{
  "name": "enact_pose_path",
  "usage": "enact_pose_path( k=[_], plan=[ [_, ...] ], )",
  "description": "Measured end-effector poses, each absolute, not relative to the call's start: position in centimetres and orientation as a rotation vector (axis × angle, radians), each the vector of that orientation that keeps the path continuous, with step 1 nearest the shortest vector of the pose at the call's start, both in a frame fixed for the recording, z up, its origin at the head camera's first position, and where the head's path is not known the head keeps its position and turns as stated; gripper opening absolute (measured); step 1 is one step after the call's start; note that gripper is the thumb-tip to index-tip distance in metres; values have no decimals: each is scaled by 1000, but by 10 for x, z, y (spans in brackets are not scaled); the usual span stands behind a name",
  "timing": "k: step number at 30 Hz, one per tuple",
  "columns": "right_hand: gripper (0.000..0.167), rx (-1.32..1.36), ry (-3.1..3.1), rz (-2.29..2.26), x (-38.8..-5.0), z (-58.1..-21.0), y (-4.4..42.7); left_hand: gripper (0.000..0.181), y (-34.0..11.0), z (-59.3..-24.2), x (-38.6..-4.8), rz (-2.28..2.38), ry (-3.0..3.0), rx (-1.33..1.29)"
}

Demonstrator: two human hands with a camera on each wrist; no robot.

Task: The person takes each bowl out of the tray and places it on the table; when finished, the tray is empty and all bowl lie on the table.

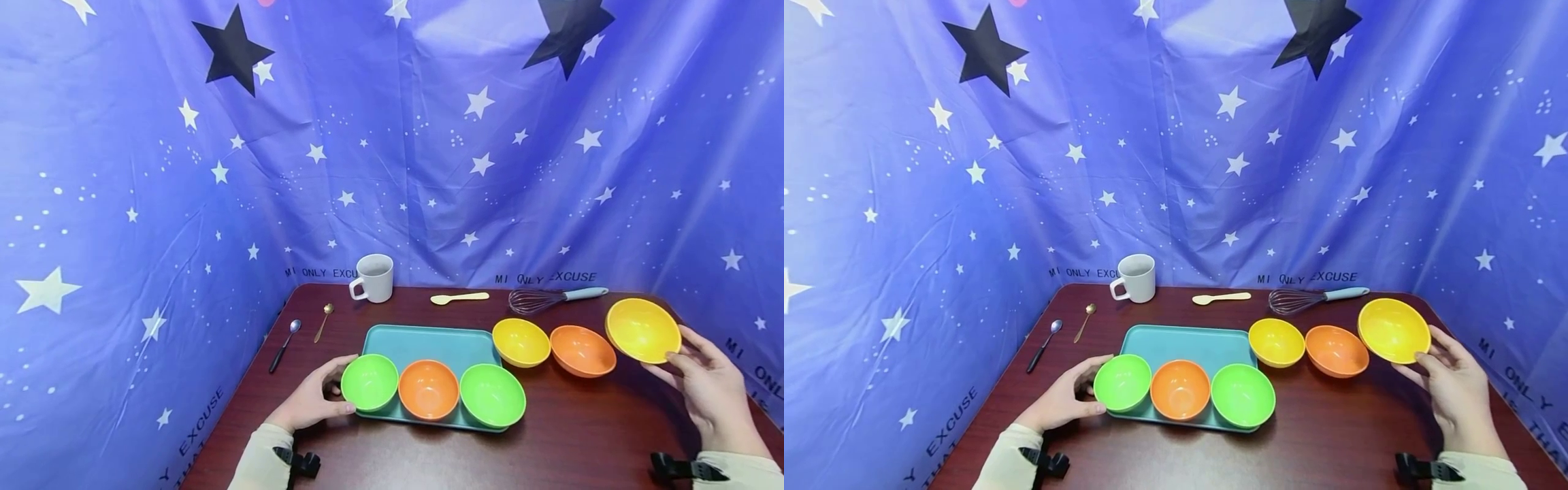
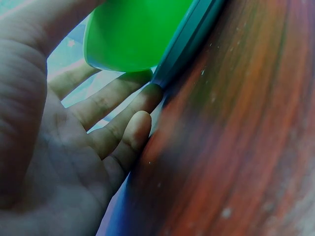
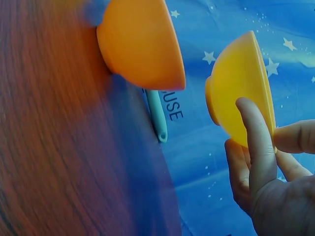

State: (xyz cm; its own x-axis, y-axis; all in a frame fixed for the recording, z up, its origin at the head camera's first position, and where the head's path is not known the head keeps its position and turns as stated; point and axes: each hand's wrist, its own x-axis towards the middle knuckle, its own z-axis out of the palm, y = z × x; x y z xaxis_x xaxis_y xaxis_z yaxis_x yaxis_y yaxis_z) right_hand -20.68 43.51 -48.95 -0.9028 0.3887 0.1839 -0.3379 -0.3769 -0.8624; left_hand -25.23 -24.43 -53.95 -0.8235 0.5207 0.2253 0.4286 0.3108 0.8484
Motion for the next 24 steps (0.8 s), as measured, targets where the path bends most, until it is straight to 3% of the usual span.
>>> enact_pose_path(
  k=[9, 17, 24],
  plan=[
    [71, -296, -1538, 2234, -207, -494, 448, 85, -244, -540, -253, 1554, 2461, 873],
    [61, -302, -1571, 2250, -204, -508, 462, 84, -244, -538, -251, 1555, 2462, 873],
    [71, -408, -1706, 2188, -206, -515, 472, 85, -245, -538, -251, 1550, 2453, 873]
  ],
)
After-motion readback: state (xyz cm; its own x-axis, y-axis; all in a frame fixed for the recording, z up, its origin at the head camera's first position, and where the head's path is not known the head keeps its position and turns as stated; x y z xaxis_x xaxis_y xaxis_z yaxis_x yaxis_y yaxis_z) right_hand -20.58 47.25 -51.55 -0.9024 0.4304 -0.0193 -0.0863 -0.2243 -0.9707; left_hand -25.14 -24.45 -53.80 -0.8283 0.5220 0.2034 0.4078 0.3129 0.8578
